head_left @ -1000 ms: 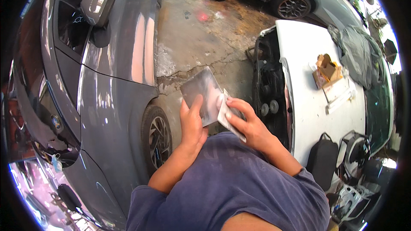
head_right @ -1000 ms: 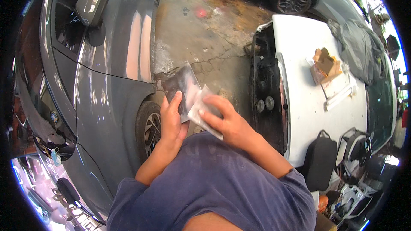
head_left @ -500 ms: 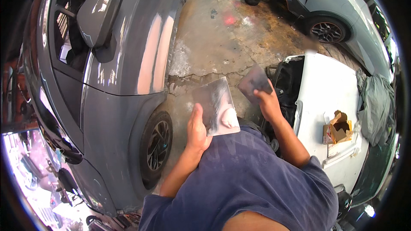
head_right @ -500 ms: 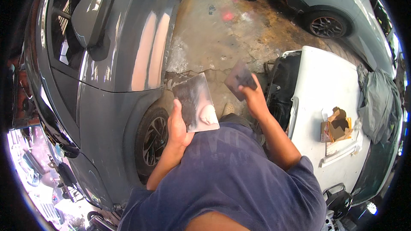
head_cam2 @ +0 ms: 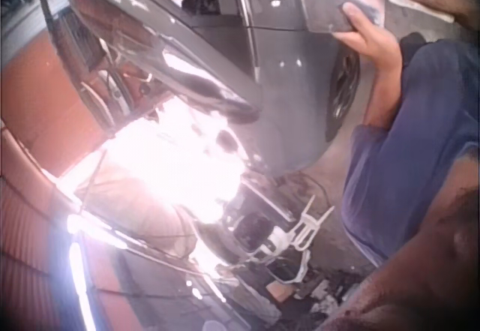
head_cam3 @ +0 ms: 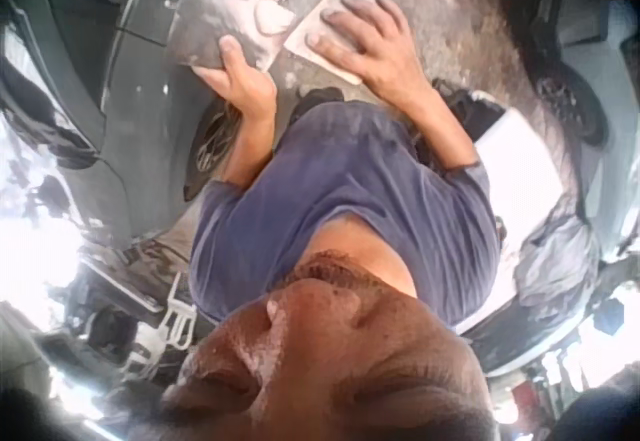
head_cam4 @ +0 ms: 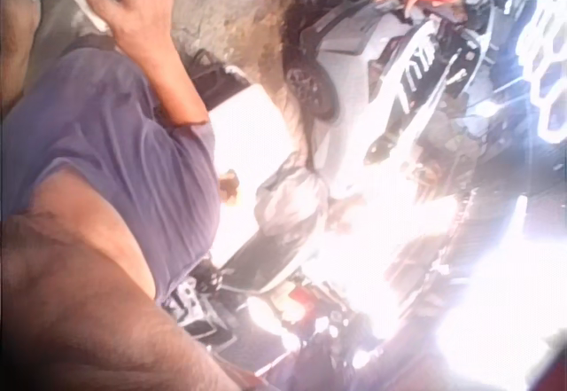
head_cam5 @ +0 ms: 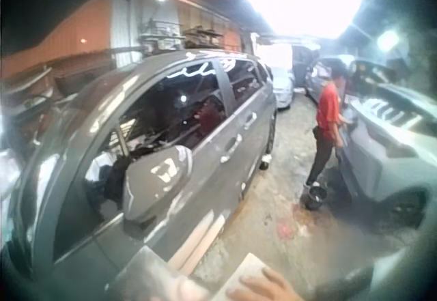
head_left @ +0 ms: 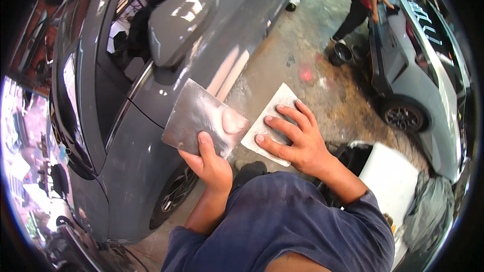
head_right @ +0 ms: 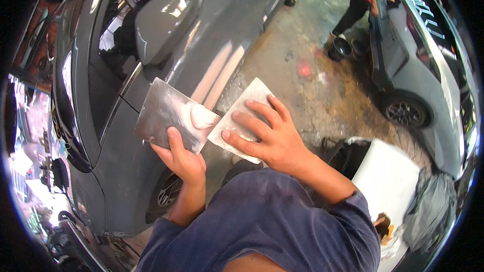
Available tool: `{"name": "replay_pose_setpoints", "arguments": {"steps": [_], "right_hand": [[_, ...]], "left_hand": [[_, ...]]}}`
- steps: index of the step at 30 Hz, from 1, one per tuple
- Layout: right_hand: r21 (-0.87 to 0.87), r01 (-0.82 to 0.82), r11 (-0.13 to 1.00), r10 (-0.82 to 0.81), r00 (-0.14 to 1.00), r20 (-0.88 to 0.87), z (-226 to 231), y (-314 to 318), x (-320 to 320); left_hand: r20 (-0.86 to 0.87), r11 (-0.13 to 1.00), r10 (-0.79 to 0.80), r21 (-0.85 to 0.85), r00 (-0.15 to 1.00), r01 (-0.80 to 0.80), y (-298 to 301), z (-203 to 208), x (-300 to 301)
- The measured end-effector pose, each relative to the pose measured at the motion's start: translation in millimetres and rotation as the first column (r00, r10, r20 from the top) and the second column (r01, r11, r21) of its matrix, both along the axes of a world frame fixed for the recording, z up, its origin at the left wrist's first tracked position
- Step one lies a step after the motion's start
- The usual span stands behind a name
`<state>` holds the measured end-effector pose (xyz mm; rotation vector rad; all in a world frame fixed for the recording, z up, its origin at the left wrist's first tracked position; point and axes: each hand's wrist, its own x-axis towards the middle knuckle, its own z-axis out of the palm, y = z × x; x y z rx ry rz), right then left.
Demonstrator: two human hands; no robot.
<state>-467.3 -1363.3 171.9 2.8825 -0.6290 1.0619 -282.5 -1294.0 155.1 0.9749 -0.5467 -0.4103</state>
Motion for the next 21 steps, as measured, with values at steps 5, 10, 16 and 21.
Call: {"name": "replay_pose_setpoints", "arguments": {"steps": [5, 10, 16, 21], "right_hand": [[0.034, -0.13, 0.991, 0.133, 0.986, -0.096, -2, -43, 52], [0.711, -0.424, 0.561, 0.534, 0.842, 0.08, -37, -91, 92], [0.831, -0.149, -0.537, 0.328, 0.87, 0.368, -79, -151, 159], [0.835, 0.287, -0.469, 0.767, 0.602, 0.223, -134, -184, 252]], "left_hand": [[0.17, 0.995, 0.053, -0.089, 0.984, -0.038, -32, -1, 31], [0.157, 0.93, 0.361, -0.142, 0.919, -0.341, -40, 7, 81], [0.081, 0.644, 0.761, -0.21, 0.643, -0.736, -37, 27, 127], [-0.024, 0.302, 0.947, -0.267, 0.319, -0.915, -19, -15, 102]]}}
